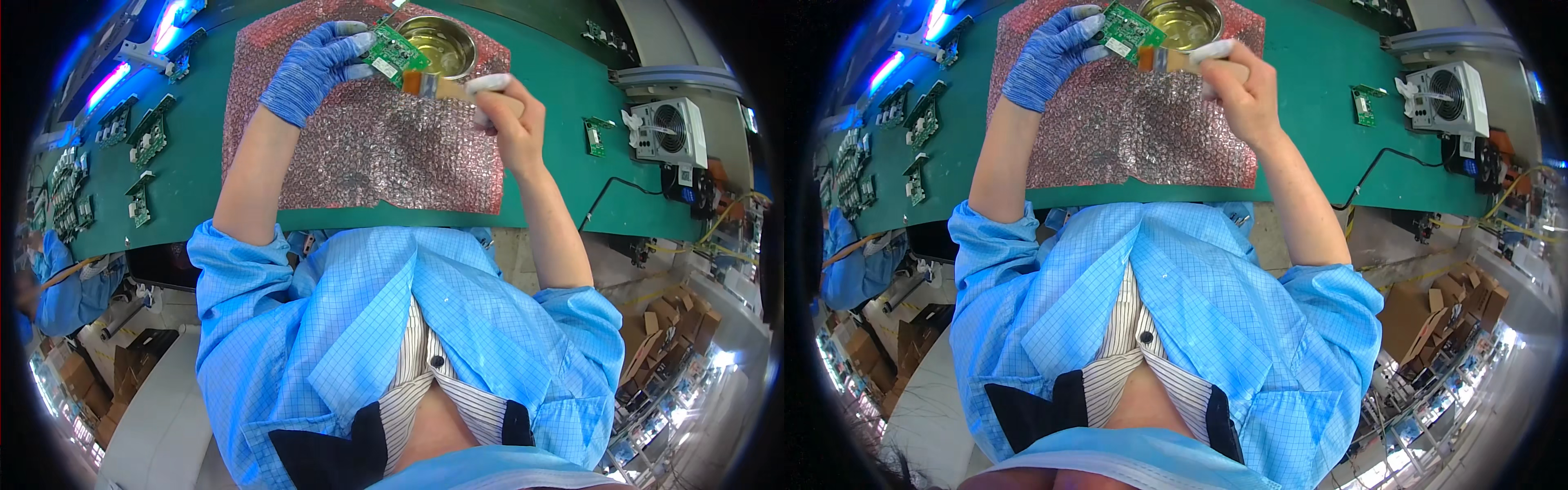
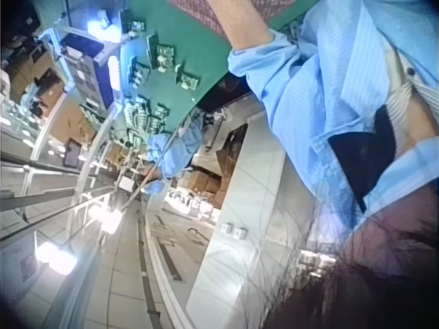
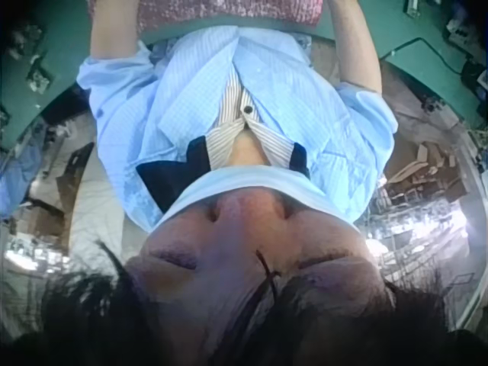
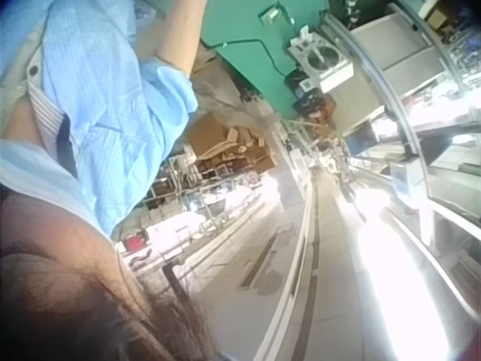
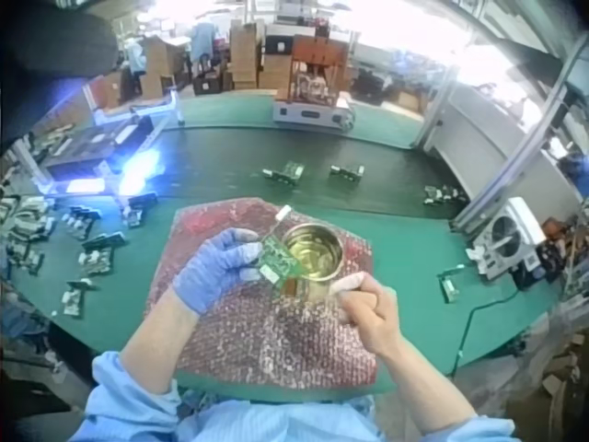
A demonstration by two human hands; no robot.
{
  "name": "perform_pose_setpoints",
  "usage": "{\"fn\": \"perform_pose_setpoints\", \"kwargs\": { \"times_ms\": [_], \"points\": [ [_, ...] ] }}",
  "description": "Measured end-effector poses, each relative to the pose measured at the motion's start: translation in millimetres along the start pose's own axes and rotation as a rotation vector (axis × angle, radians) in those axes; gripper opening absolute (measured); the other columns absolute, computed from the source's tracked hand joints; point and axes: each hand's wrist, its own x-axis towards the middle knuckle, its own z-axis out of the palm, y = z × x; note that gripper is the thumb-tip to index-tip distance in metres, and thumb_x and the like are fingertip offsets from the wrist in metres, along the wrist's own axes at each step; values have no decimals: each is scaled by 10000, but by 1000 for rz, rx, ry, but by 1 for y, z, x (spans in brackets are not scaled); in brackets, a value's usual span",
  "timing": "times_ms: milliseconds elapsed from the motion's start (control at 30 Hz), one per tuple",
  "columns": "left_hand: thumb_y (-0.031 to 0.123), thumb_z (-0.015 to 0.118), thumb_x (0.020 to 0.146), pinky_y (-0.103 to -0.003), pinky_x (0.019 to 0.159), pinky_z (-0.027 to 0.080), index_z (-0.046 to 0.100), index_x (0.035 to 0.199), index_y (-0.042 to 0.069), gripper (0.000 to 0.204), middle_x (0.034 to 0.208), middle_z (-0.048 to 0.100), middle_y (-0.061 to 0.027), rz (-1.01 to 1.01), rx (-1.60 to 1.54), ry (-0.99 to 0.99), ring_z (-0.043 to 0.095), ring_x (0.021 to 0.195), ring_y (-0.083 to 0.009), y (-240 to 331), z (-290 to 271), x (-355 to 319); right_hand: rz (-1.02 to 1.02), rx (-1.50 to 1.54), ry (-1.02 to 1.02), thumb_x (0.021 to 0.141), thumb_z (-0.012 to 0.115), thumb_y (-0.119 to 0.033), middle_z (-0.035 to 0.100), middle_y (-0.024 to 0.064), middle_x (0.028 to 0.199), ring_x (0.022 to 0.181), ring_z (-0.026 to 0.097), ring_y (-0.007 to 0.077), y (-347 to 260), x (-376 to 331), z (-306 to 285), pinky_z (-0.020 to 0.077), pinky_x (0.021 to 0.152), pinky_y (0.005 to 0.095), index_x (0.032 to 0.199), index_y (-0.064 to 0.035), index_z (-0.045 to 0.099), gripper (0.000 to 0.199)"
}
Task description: Applying a liquid coating to printed circuit boards using a brush at an electronics workstation.
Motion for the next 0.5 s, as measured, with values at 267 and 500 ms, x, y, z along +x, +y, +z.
{"fn": "perform_pose_setpoints", "kwargs": {
  "times_ms": [267,500],
  "points": [
    [125,664,789,-282,699,575,535,1037,13,301,960,583,-99,68,-91,130,614,871,-191,-4,9,2,49,14,128,807,550,-103,570,34,620,496,514,62,2,5,20,415,428,209,886,-1,581,133],
    [135,675,783,-273,691,573,528,1041,14,321,965,585,-98,90,-17,197,616,861,-187,-1,12,10,68,27,266,796,531,-94,543,26,590,486,504,72,5,14,26,412,436,216,851,0,584,121]
  ]
}}
